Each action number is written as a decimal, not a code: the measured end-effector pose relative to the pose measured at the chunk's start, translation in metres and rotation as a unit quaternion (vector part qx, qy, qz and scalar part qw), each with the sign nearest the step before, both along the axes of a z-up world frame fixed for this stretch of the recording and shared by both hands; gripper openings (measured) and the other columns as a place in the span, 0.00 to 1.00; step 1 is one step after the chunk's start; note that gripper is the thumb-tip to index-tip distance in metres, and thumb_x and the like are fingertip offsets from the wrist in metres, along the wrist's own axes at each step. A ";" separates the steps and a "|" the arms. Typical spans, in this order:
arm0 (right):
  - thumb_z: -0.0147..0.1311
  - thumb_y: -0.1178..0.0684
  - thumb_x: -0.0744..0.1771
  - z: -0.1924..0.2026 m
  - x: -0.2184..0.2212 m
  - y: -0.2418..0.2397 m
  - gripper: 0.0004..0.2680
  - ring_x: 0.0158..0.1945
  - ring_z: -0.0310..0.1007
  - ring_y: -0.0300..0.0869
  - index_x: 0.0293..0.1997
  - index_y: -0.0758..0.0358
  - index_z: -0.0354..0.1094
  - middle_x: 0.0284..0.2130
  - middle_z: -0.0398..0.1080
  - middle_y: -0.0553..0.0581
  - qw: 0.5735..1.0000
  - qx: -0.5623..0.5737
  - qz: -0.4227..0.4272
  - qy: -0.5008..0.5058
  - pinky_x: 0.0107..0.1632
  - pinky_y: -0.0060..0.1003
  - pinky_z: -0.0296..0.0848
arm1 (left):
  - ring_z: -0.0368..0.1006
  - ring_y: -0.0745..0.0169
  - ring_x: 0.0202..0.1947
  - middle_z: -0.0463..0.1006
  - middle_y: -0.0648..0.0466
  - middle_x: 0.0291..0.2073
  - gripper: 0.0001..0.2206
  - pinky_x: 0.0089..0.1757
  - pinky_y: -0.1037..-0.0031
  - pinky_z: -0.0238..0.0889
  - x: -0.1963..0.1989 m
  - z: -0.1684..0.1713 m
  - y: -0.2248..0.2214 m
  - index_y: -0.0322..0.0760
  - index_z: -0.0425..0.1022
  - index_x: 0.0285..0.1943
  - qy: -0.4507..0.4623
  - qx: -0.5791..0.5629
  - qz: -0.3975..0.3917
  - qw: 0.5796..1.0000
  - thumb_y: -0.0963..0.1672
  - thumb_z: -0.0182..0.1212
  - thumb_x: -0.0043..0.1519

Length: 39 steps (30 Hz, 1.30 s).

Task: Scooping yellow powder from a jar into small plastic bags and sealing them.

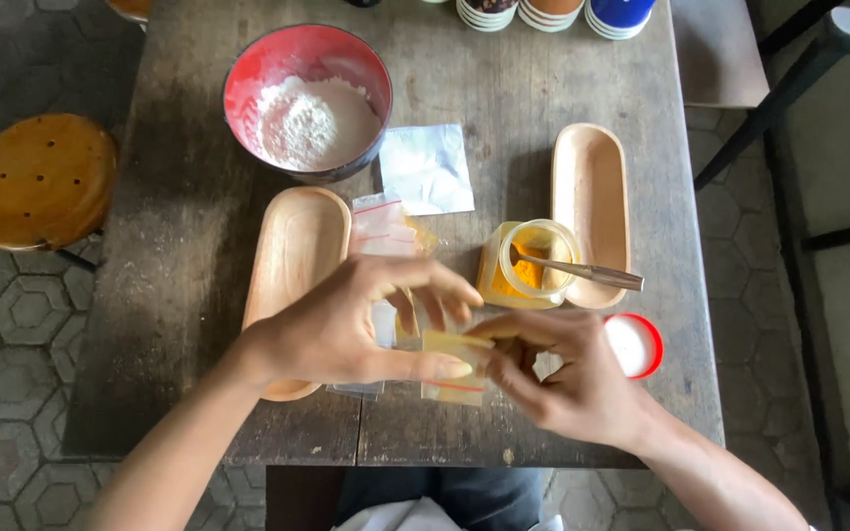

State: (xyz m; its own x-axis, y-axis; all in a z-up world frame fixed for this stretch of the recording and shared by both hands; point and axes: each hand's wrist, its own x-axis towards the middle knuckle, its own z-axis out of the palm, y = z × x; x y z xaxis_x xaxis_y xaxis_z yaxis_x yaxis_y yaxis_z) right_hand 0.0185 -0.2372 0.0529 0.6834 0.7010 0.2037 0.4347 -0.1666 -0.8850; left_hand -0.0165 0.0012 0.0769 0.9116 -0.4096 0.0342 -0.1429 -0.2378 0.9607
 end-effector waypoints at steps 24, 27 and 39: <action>0.58 0.56 0.66 -0.020 -0.015 0.005 0.07 0.14 0.76 0.33 0.33 0.71 0.76 0.23 0.81 0.59 0.994 0.080 -0.013 0.068 0.14 0.21 0.70 | 0.77 0.70 0.39 0.82 0.60 0.40 0.15 0.44 0.78 0.74 0.004 -0.009 0.003 0.41 0.78 0.46 -0.032 -0.015 -0.011 0.999 0.48 0.73 0.54; 0.60 0.55 0.65 -0.019 -0.013 0.006 0.07 0.13 0.75 0.32 0.32 0.70 0.78 0.19 0.80 0.59 0.992 0.062 -0.035 0.106 0.15 0.22 0.71 | 0.74 0.75 0.30 0.84 0.58 0.28 0.05 0.35 0.82 0.69 0.005 -0.017 -0.003 0.36 0.84 0.36 0.008 -0.054 0.028 0.998 0.43 0.72 0.56; 0.56 0.55 0.67 -0.011 0.005 -0.002 0.06 0.15 0.45 0.33 0.32 0.65 0.74 0.13 0.57 0.47 0.999 0.009 -0.004 -0.045 0.20 0.28 0.47 | 0.82 0.72 0.33 0.88 0.53 0.33 0.05 0.36 0.84 0.75 0.008 -0.027 -0.005 0.35 0.86 0.38 -0.092 -0.016 0.002 0.996 0.41 0.72 0.56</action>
